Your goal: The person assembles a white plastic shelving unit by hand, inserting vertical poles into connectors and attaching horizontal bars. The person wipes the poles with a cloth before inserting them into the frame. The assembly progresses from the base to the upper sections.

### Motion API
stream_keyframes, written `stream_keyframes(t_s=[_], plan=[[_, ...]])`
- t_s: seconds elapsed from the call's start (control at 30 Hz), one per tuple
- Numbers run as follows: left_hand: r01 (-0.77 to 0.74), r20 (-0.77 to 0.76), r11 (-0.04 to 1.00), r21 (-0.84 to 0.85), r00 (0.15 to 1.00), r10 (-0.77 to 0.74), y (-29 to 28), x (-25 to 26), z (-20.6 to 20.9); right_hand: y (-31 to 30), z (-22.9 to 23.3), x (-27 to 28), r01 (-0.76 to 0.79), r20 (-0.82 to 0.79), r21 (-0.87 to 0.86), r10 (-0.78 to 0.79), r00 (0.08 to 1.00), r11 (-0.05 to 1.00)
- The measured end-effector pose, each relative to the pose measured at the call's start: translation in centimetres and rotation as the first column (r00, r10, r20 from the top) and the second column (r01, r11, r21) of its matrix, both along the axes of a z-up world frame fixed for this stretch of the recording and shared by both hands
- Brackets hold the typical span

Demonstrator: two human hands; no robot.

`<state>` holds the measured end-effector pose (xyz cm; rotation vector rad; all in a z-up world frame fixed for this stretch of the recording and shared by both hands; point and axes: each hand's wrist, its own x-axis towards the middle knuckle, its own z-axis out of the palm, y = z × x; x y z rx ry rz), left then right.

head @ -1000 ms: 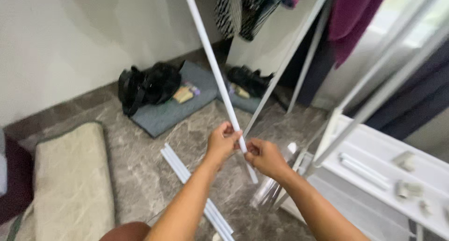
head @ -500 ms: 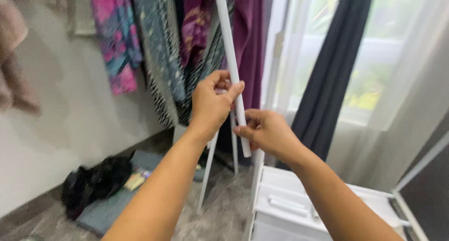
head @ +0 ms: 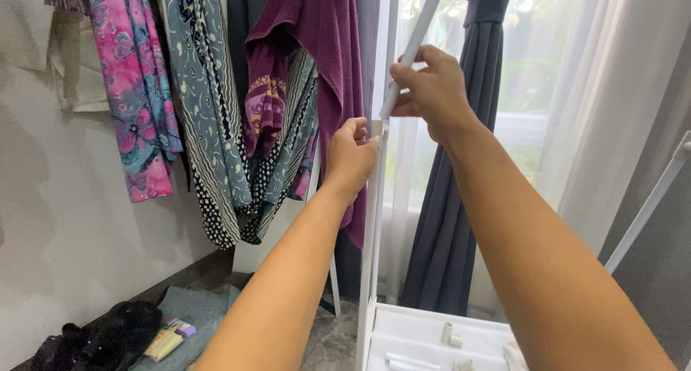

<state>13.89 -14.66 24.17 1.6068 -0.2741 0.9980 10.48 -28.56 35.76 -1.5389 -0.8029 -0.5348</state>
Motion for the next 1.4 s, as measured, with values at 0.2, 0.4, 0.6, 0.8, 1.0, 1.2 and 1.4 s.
stream_keyframes(t_s=[0.2,0.4,0.6,0.8,1.0,1.2,1.4], plan=[[-0.056,-0.025,0.998,0.007,0.998,0.056,-0.8,1.5,0.7,1.6,1.5,3.4,0.040,-0.012,-0.037,-0.041,0.999,0.999],[-0.088,0.047,0.995,0.053,0.995,0.086,-0.5,0.6,0.4,1.7,1.1,4.1,0.067,-0.046,-0.101,-0.072,0.996,0.993],[-0.044,-0.007,0.999,0.031,0.999,0.045,-0.8,-0.4,0.4,1.7,0.5,4.1,0.082,-0.059,-0.130,-0.090,0.994,0.988],[-0.010,-0.036,0.999,0.032,0.999,0.011,-1.1,-0.8,0.7,2.1,0.7,4.1,0.151,-0.018,-0.228,-0.159,0.987,0.962],[0.029,-0.005,1.000,0.004,1.000,-0.029,-1.0,-0.5,0.3,2.6,0.3,4.2,0.194,-0.009,-0.227,-0.202,0.979,0.954],[0.011,-0.001,1.000,-0.003,1.000,-0.011,-1.2,-0.1,0.0,2.4,-0.4,4.9,0.191,-0.012,-0.221,-0.198,0.980,0.956],[-0.010,0.015,1.000,0.017,1.000,0.010,-1.0,-0.4,0.0,2.4,-2.0,5.4,0.221,0.013,-0.212,-0.223,0.975,0.952]])
